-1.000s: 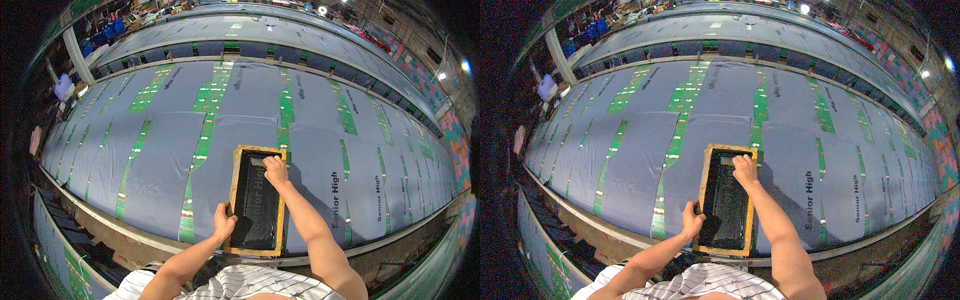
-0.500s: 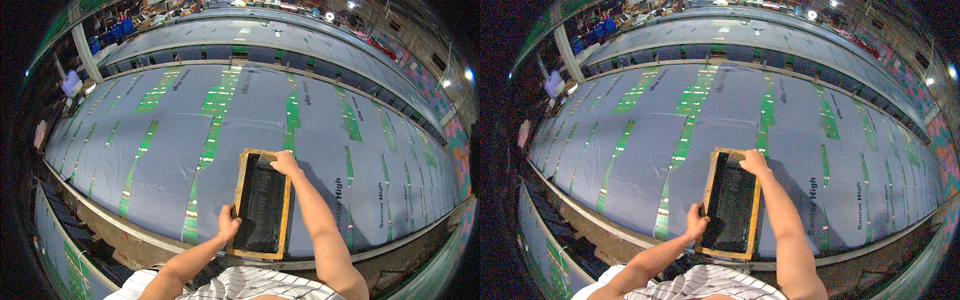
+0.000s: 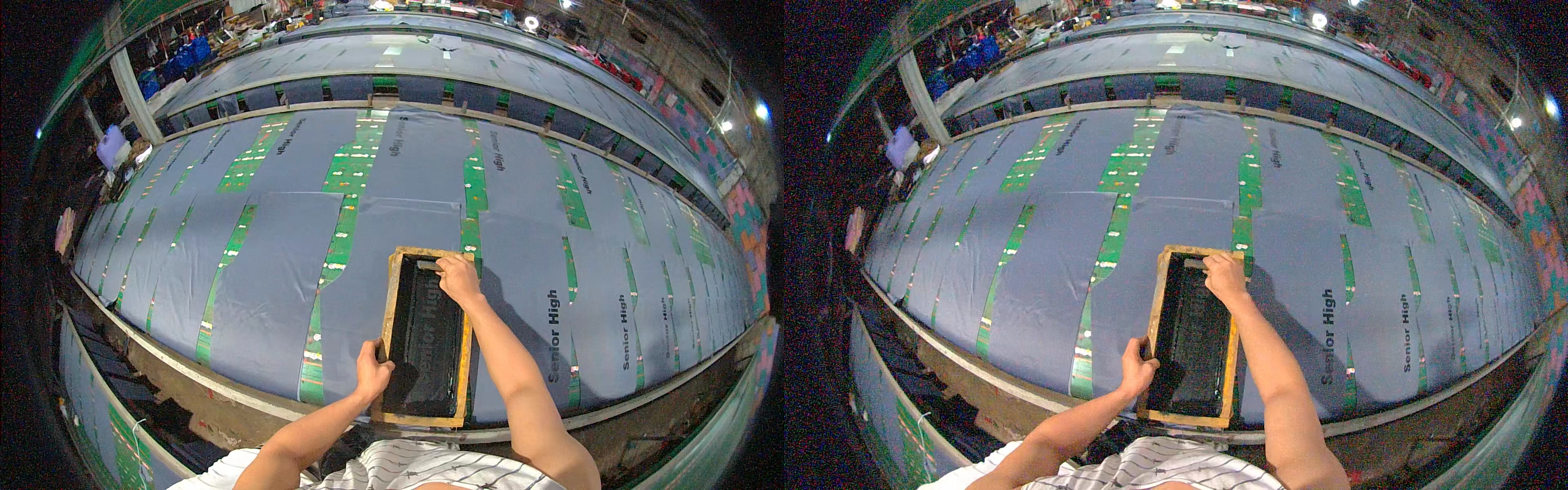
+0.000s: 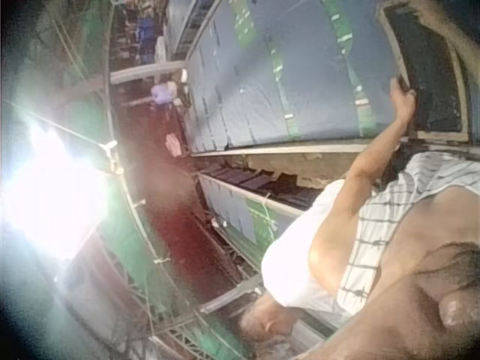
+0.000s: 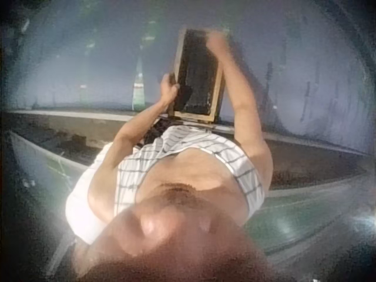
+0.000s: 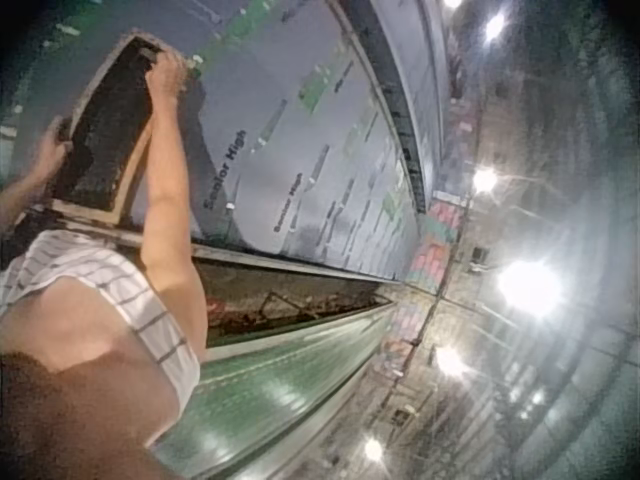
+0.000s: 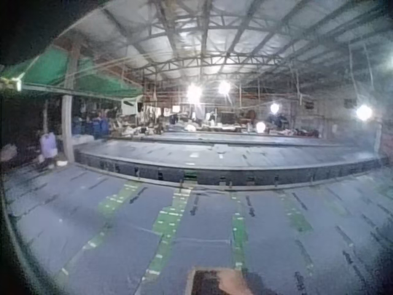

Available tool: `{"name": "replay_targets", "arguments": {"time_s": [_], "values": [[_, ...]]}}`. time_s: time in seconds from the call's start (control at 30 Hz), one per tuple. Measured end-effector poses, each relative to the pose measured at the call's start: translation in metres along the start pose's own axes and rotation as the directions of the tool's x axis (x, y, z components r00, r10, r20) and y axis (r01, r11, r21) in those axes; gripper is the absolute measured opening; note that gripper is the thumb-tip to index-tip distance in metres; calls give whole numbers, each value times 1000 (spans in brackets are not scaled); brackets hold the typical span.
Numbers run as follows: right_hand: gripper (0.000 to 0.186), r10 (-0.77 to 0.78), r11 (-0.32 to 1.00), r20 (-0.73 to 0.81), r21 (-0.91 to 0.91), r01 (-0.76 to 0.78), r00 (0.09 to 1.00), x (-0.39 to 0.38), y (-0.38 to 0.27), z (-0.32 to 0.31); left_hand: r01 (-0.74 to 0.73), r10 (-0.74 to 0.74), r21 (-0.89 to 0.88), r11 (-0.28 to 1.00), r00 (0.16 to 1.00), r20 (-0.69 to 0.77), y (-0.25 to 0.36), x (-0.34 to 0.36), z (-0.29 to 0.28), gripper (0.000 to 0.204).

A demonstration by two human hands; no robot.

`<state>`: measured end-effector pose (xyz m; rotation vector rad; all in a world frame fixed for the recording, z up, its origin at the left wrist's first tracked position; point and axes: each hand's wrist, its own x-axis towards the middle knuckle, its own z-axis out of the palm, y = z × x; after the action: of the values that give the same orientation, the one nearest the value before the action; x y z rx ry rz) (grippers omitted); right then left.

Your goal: The person uses a squeegee to spread ink across a screen printing frame placed on a padded surface. They repeatedly pull the squeegee to distribute the ink evenly, then briefly walk to a nearby table to pick up a small container and return to the frame to continue spreading the ink.

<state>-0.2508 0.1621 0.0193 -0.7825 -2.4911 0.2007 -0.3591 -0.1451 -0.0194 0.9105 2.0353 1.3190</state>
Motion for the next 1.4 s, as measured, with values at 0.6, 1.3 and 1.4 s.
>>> {"name": "replay_targets", "arguments": {"time_s": [0.6,1.3,1.4], "values": [[32,-169,984,358,117,136,918,-5,-2,-23,6,-6,42,999,1000,5,18,-3,-5,52],[34,-182,982,375,120,147,909,-174,-114,-84,-43,44,12,999,999,-10,1,-1,-1,57],[37,-158,987,301,78,141,940,-216,-137,-89,-43,43,13,999,999,7,-2,-1,0,57]]}}
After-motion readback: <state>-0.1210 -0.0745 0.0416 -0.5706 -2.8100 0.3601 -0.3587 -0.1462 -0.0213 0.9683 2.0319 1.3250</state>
